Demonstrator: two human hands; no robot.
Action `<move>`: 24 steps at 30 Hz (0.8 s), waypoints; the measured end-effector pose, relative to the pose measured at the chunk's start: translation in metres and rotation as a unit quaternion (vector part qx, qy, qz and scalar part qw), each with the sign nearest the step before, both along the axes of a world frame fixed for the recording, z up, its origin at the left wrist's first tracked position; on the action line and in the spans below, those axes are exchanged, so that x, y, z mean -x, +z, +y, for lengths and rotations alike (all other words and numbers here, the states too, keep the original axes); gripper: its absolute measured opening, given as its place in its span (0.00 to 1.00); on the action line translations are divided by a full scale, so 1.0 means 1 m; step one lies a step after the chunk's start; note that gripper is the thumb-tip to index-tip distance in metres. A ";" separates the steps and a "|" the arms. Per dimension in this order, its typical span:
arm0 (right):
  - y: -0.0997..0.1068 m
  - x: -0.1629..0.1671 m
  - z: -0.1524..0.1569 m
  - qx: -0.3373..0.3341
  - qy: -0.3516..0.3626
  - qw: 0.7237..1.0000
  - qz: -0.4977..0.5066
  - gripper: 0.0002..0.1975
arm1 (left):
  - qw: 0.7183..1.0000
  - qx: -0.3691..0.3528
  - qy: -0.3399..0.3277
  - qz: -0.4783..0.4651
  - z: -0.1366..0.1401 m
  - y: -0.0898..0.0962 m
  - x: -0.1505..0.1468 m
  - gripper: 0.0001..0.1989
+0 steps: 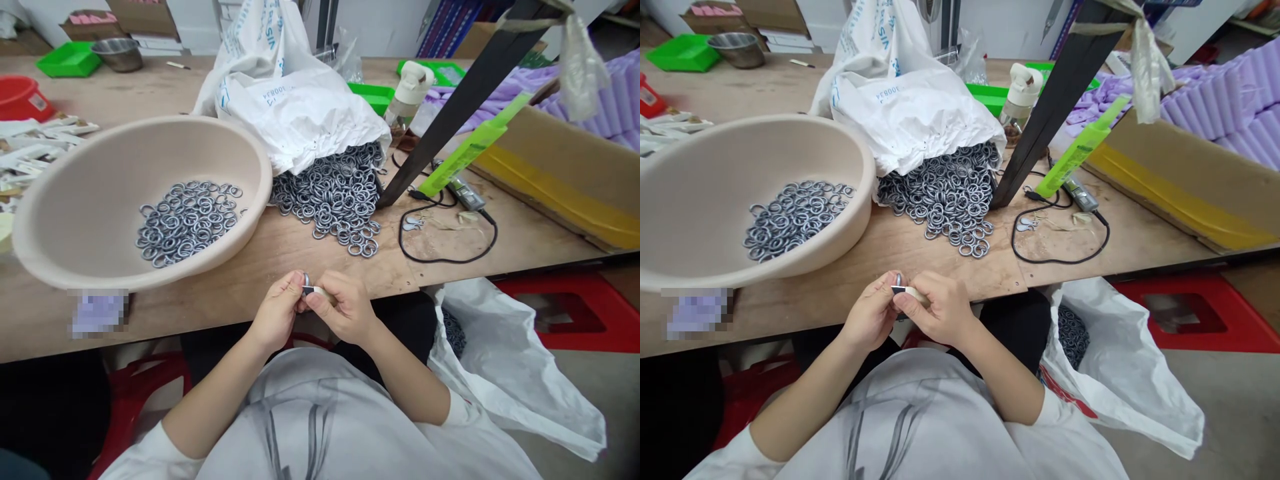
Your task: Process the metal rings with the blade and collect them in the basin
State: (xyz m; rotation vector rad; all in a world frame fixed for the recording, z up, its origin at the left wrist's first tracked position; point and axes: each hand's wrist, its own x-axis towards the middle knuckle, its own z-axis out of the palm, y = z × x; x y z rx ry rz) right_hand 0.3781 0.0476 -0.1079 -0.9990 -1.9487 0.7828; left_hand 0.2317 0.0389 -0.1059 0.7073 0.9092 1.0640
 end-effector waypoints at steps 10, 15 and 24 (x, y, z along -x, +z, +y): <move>-0.010 0.002 0.009 0.086 0.014 0.995 0.046 0.21 | 0.997 -0.008 -0.073 -0.028 0.001 -0.006 0.013 0.26; -0.019 -0.013 0.042 0.069 -0.176 0.978 0.083 0.26 | 0.973 -0.095 -0.206 0.037 -0.007 -0.012 0.025 0.26; 0.015 -0.017 0.147 0.018 -0.305 0.922 -0.239 0.25 | 0.951 -0.153 0.010 0.268 0.021 -0.030 0.039 0.19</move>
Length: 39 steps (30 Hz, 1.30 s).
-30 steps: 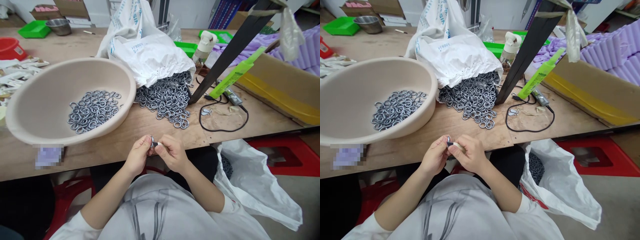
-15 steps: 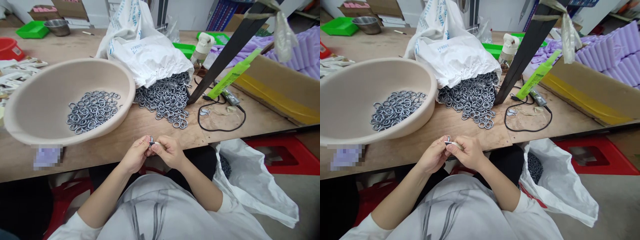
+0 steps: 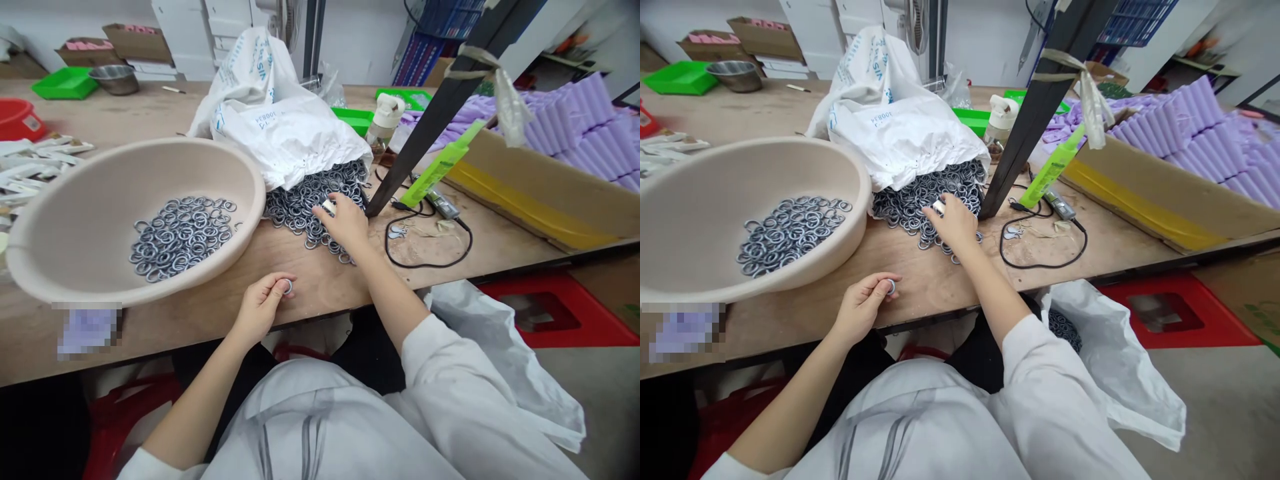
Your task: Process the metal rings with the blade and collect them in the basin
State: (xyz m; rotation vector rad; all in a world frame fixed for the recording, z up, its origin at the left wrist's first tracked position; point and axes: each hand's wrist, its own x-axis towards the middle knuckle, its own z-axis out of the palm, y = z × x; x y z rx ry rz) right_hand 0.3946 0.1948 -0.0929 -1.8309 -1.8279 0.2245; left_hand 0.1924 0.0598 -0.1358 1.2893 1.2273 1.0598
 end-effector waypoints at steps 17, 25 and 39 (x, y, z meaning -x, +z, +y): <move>0.000 -0.010 0.066 -0.012 0.012 0.986 -0.168 0.18 | 0.997 0.028 0.013 -0.074 0.002 -0.004 -0.003 0.24; 0.004 -0.009 0.109 0.094 -0.052 0.977 -0.184 0.23 | 0.997 0.031 0.009 -0.076 0.002 -0.006 -0.001 0.25; -0.001 -0.019 0.037 0.069 -0.001 0.970 -0.235 0.20 | 0.998 0.022 0.005 -0.065 0.000 -0.006 0.001 0.23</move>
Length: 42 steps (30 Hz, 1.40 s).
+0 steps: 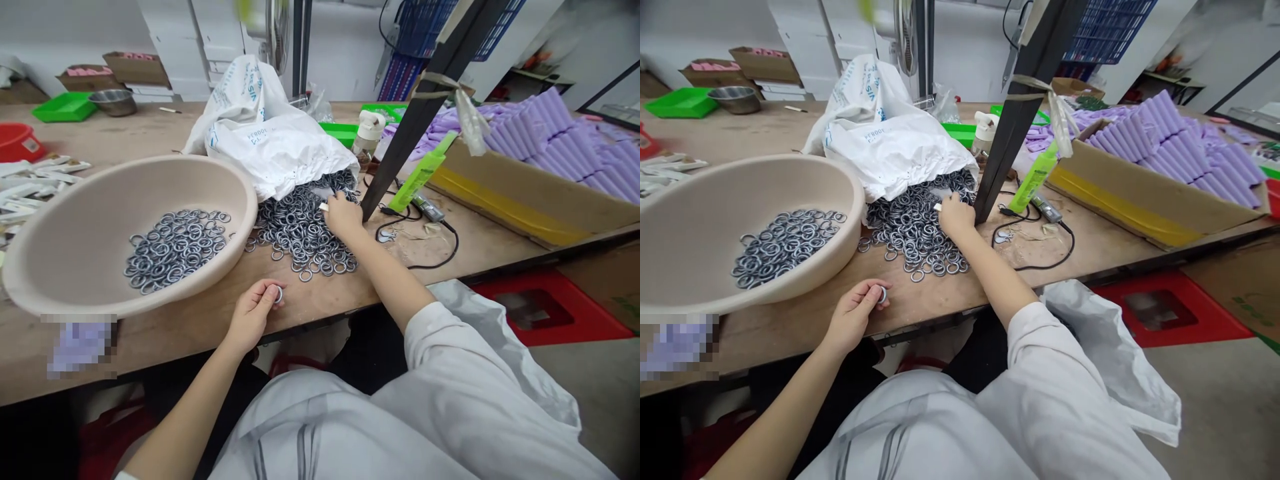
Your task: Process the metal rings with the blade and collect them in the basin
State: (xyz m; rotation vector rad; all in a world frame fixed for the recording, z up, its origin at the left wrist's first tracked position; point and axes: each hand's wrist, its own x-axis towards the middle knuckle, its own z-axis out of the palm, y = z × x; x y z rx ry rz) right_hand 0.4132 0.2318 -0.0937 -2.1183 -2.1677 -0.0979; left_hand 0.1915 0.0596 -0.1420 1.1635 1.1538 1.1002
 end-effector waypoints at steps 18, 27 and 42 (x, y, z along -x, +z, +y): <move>-0.011 0.034 -0.077 0.026 0.168 0.981 0.094 0.13 | 0.997 0.012 0.066 -0.034 -0.004 0.008 -0.003 0.24; -0.008 0.033 -0.109 0.051 0.183 0.809 0.557 0.19 | 0.969 0.112 0.061 -0.213 -0.005 0.019 -0.010 0.22; -0.037 0.067 -0.170 -0.064 0.160 0.765 0.621 0.18 | 0.941 0.203 -0.102 -0.249 -0.018 0.027 -0.031 0.31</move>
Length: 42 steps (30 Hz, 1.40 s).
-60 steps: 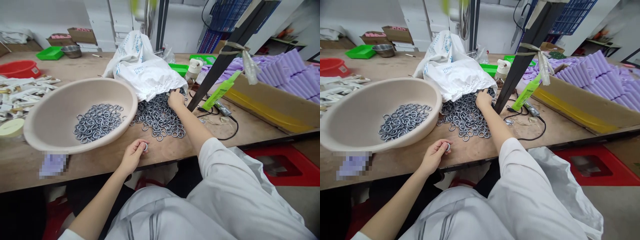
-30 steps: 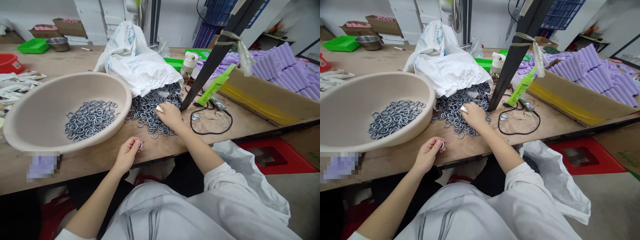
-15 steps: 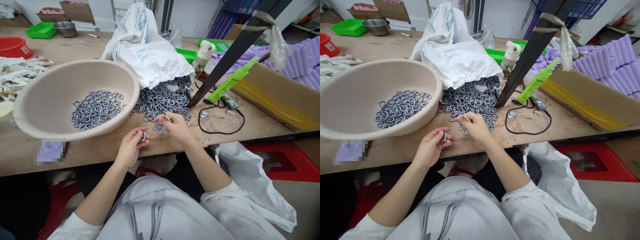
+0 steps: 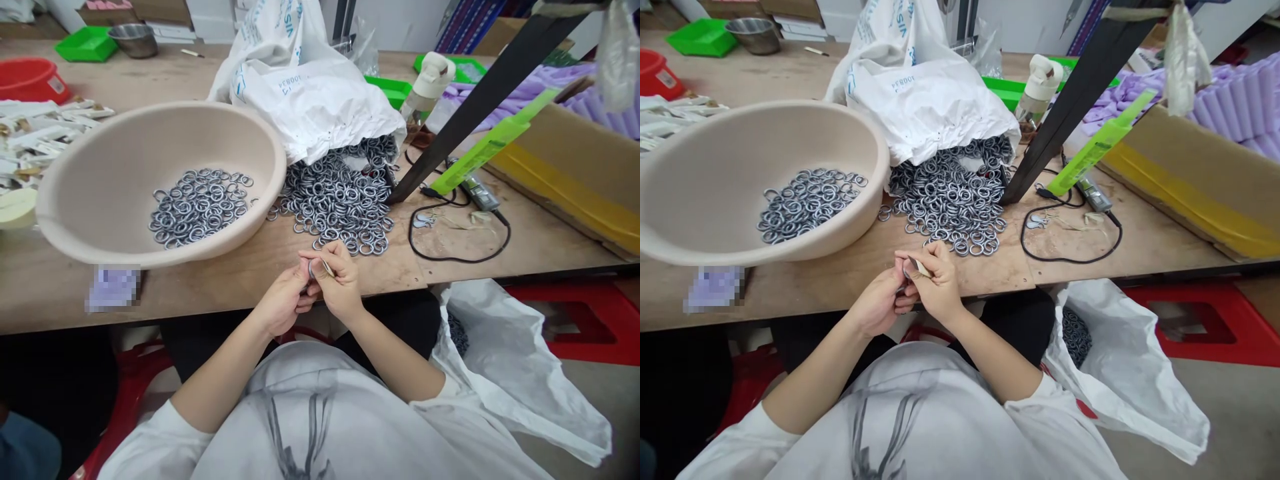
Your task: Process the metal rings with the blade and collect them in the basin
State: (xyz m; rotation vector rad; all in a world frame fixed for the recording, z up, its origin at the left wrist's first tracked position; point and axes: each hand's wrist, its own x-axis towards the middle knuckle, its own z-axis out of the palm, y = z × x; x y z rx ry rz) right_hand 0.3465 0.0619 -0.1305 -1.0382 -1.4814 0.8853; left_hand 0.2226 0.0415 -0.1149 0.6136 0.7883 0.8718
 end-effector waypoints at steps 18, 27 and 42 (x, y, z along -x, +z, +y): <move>0.021 -0.019 -0.016 -0.085 0.084 0.960 -0.255 0.22 | 0.989 -0.003 0.147 0.005 -0.011 0.004 -0.006 0.26; 0.008 -0.027 0.002 -0.022 0.036 0.969 -0.242 0.25 | 0.995 -0.019 0.099 0.000 -0.018 0.007 -0.006 0.26; 0.010 -0.019 0.032 0.104 0.022 0.973 -0.203 0.11 | 0.973 -0.026 0.214 0.084 0.001 -0.005 0.023 0.27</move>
